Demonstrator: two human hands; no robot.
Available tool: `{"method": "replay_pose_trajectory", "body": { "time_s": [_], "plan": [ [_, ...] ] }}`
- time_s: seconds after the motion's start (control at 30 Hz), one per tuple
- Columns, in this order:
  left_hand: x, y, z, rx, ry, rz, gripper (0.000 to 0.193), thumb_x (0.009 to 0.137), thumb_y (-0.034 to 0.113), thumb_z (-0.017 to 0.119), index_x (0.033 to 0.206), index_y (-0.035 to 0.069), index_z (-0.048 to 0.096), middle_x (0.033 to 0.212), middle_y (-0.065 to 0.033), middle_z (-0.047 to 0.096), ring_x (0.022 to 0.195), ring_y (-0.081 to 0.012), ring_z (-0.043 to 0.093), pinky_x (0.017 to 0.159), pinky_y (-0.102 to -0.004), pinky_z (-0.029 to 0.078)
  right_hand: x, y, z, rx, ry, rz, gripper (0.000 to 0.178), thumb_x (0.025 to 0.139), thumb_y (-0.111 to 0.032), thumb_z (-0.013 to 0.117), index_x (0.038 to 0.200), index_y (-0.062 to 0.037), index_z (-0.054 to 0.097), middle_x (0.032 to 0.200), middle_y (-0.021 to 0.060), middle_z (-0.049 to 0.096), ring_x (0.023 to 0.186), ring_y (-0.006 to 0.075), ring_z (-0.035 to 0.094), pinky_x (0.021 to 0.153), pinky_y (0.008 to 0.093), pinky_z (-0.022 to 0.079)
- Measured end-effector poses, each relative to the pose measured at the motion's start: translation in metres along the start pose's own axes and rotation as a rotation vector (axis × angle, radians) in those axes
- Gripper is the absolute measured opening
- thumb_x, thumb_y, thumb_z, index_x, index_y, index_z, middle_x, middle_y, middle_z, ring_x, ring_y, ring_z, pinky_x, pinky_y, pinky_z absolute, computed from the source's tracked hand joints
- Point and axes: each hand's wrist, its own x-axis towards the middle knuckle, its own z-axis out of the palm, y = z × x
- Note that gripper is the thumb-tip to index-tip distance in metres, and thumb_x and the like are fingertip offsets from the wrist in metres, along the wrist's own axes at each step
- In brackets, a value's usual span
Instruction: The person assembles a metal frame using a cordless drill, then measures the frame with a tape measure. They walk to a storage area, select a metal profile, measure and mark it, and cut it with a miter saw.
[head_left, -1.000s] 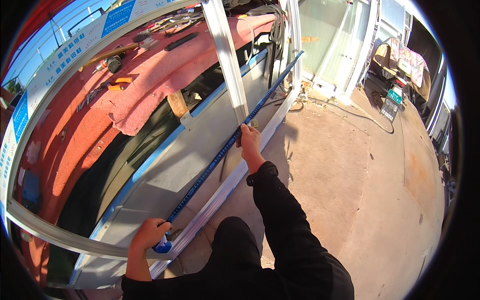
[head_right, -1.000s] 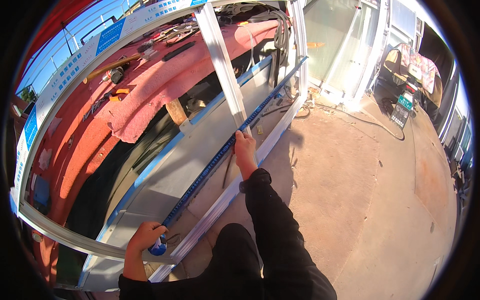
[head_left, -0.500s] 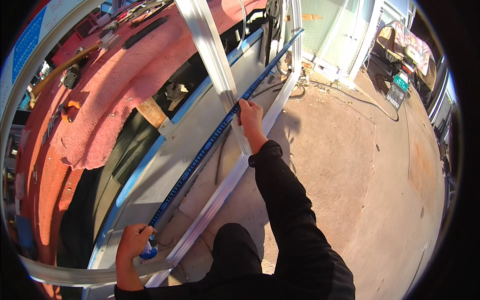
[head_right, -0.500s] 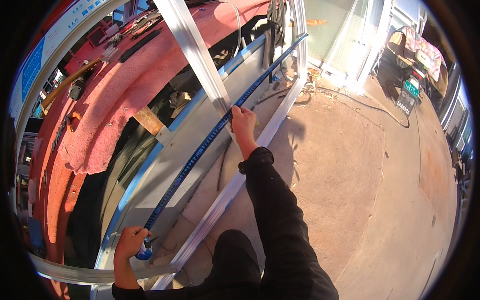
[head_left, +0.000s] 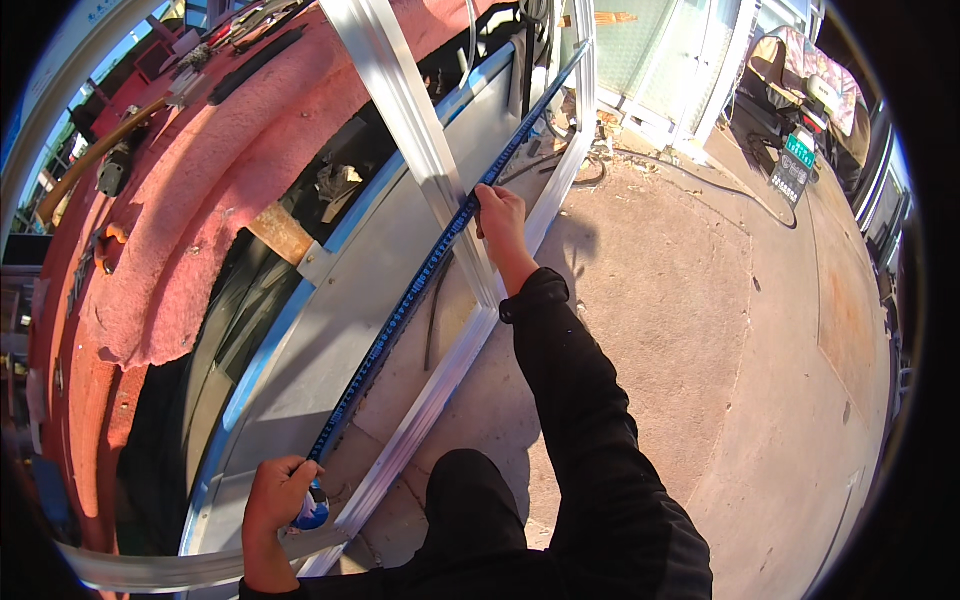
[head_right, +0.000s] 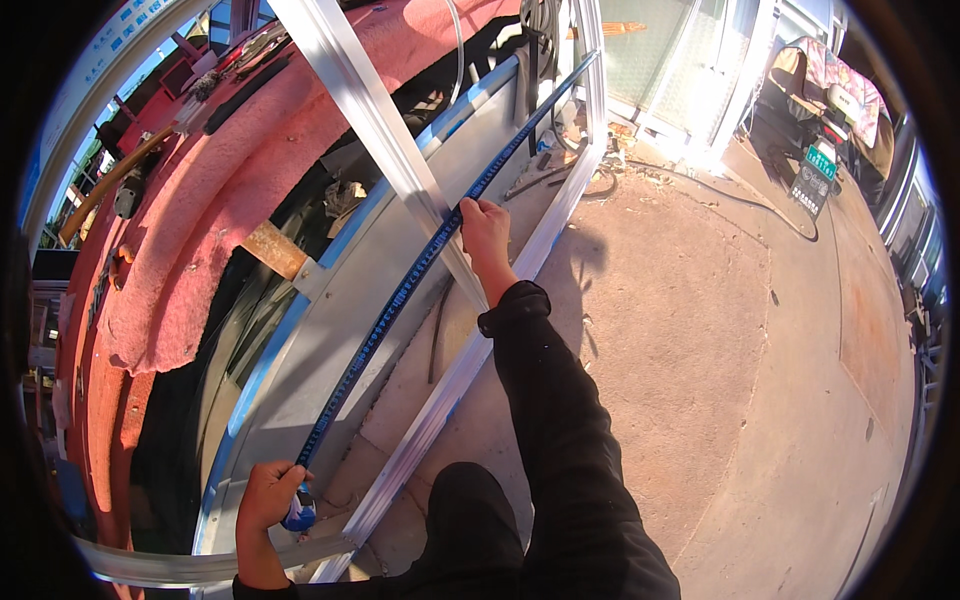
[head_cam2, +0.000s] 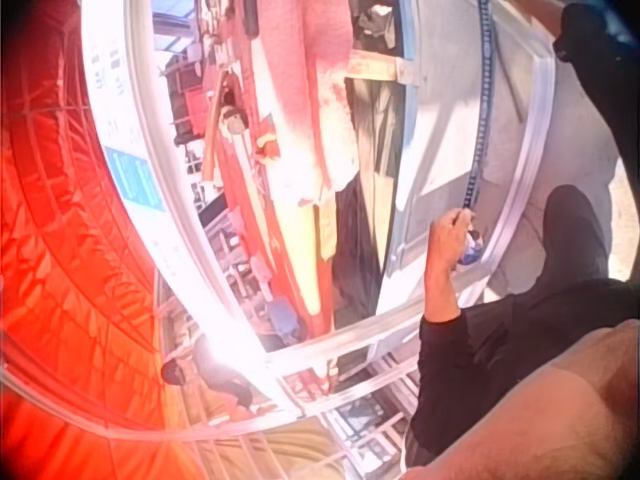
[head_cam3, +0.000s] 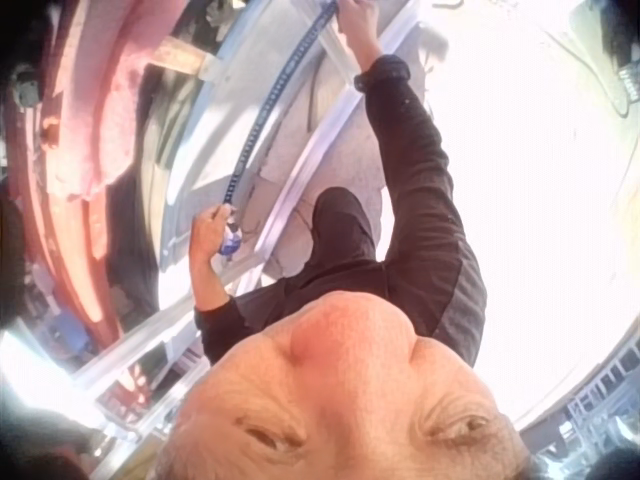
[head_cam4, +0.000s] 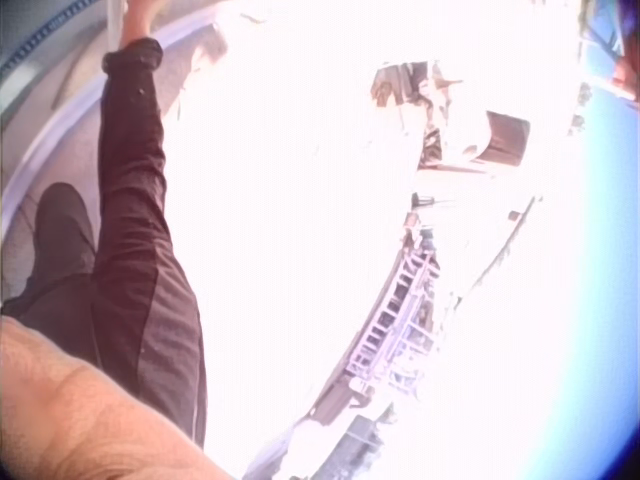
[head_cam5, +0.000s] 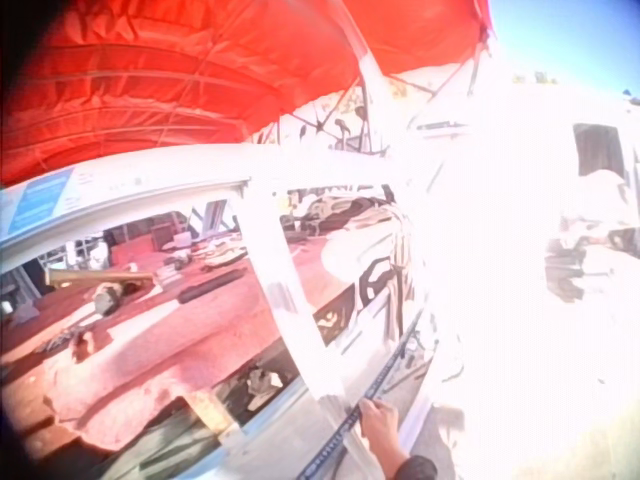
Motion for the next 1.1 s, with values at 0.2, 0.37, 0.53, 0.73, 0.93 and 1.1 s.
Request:
{"method": "replay_pose_trajectory", "body": {
  "time_s": [0.2, 0.37, 0.53, 0.73, 0.93, 1.1],
  "plan": [
    [0.007, -0.001, 0.0, 0.016, -0.012, 0.011, 0.028, 0.09, 0.02, 0.06, 0.086, -0.005, 0.073, 0.067, -0.0075, 0.066, 0.064, -0.0094, 0.058, 0.058, -0.0275, 0.045, 0.002, -0.002, -0.001, 0.04, -0.009, 0.016, 0.025, 0.088, -0.018, 0.059, 0.074, 0.0027, 0.064, 0.058, 0.0026, 0.053, 0.043, 0.0102, 0.047, 0.039, 0.0286, 0.034],
    [0.01, 0.002, -0.002, 0.044, -0.04, -0.064, 0.027, 0.09, 0.019, 0.06, 0.087, -0.005, 0.073, 0.069, -0.0069, 0.067, 0.064, -0.0098, 0.057, 0.059, -0.0271, 0.045, 0.006, 0.001, -0.004, 0.151, -0.065, 0.012, 0.024, 0.092, -0.018, 0.061, 0.078, 0.0009, 0.065, 0.061, 0.0054, 0.059, 0.045, 0.0112, 0.05, 0.044, 0.026, 0.038],
    [0.014, 0.022, -0.003, 0.044, -0.061, -0.157, 0.025, 0.091, 0.018, 0.061, 0.089, -0.004, 0.073, 0.071, -0.0066, 0.066, 0.065, -0.0106, 0.059, 0.06, -0.0275, 0.045, 0.012, 0.002, -0.007, 0.179, -0.062, 0.09, 0.02, 0.088, -0.014, 0.063, 0.082, 0.004, 0.069, 0.067, 0.0031, 0.061, 0.055, 0.0083, 0.052, 0.052, 0.0242, 0.04],
    [0.032, 0.055, -0.001, 0.026, -0.102, -0.323, 0.023, 0.092, 0.016, 0.062, 0.093, -0.005, 0.073, 0.079, -0.0099, 0.069, 0.07, -0.0122, 0.062, 0.065, -0.0283, 0.048, 0.016, 0.0, -0.011, 0.252, -0.089, 0.205, 0.019, 0.087, -0.013, 0.063, 0.077, 0.0034, 0.069, 0.067, 0.0023, 0.06, 0.058, 0.0078, 0.052, 0.054, 0.0238, 0.04],
    [0.051, 0.074, 0.006, 0.051, -0.144, -0.338, 0.024, 0.093, 0.018, 0.062, 0.094, -0.004, 0.073, 0.079, -0.0092, 0.07, 0.074, -0.0123, 0.062, 0.068, -0.0281, 0.048, 0.02, 0.0, -0.013, 0.205, -0.108, 0.234, 0.022, 0.086, -0.014, 0.063, 0.071, 0.0012, 0.067, 0.062, -0.0005, 0.058, 0.055, 0.0051, 0.05, 0.05, 0.0228, 0.037],
    [0.06, 0.081, 0.01, 0.052, -0.151, -0.356, 0.023, 0.094, 0.017, 0.062, 0.095, -0.003, 0.073, 0.083, -0.009, 0.07, 0.078, -0.0129, 0.062, 0.071, -0.0286, 0.048, 0.022, -0.001, -0.015, 0.173, -0.12, 0.256, 0.023, 0.086, -0.014, 0.062, 0.067, -0.0003, 0.064, 0.06, -0.0028, 0.056, 0.054, 0.0029, 0.048, 0.049, 0.0222, 0.035]
  ]
}}
